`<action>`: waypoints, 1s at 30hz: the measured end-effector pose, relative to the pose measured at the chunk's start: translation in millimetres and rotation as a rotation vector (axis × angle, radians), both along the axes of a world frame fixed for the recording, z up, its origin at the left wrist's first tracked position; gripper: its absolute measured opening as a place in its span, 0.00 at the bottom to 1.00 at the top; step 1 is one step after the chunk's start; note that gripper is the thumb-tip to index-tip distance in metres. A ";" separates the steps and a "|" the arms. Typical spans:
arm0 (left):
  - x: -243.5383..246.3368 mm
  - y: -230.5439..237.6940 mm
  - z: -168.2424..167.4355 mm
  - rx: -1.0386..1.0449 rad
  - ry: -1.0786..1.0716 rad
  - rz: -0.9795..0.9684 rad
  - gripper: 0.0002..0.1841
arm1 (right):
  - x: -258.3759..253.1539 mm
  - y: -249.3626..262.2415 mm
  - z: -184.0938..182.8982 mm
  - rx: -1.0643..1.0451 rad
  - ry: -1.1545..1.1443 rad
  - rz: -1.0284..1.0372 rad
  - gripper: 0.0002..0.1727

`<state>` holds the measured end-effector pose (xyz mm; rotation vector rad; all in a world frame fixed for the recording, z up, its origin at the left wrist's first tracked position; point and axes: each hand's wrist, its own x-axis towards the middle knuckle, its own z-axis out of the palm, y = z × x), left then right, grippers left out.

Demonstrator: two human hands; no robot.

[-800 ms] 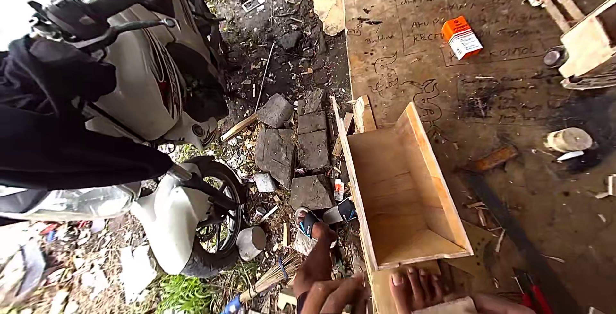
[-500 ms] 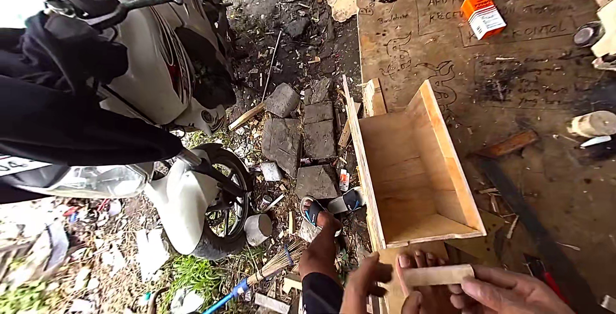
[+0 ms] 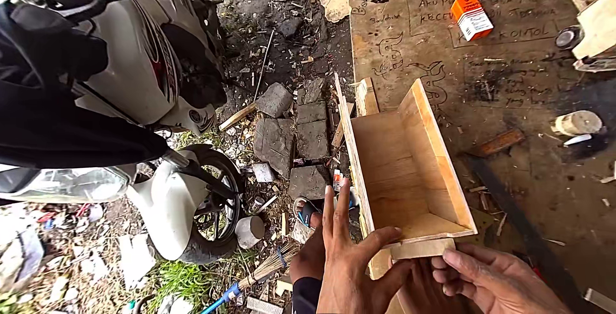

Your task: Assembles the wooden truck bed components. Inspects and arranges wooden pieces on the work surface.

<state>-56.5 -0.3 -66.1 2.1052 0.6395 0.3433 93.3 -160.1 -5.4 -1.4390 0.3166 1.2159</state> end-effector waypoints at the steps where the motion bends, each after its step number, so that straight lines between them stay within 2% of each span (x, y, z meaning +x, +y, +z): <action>1: 0.8 0.1 -0.2 -0.010 -0.003 -0.005 0.14 | -0.3 0.3 -0.7 -0.002 -0.002 -0.003 0.12; 13: -2.2 9.7 -3.1 -0.175 -0.095 -0.076 0.15 | 0.3 1.8 -2.6 -0.008 -0.040 -0.005 0.11; 30: -0.1 4.3 -4.5 -0.174 -0.083 -0.041 0.14 | -1.3 6.9 -2.0 -0.044 -0.074 -0.014 0.10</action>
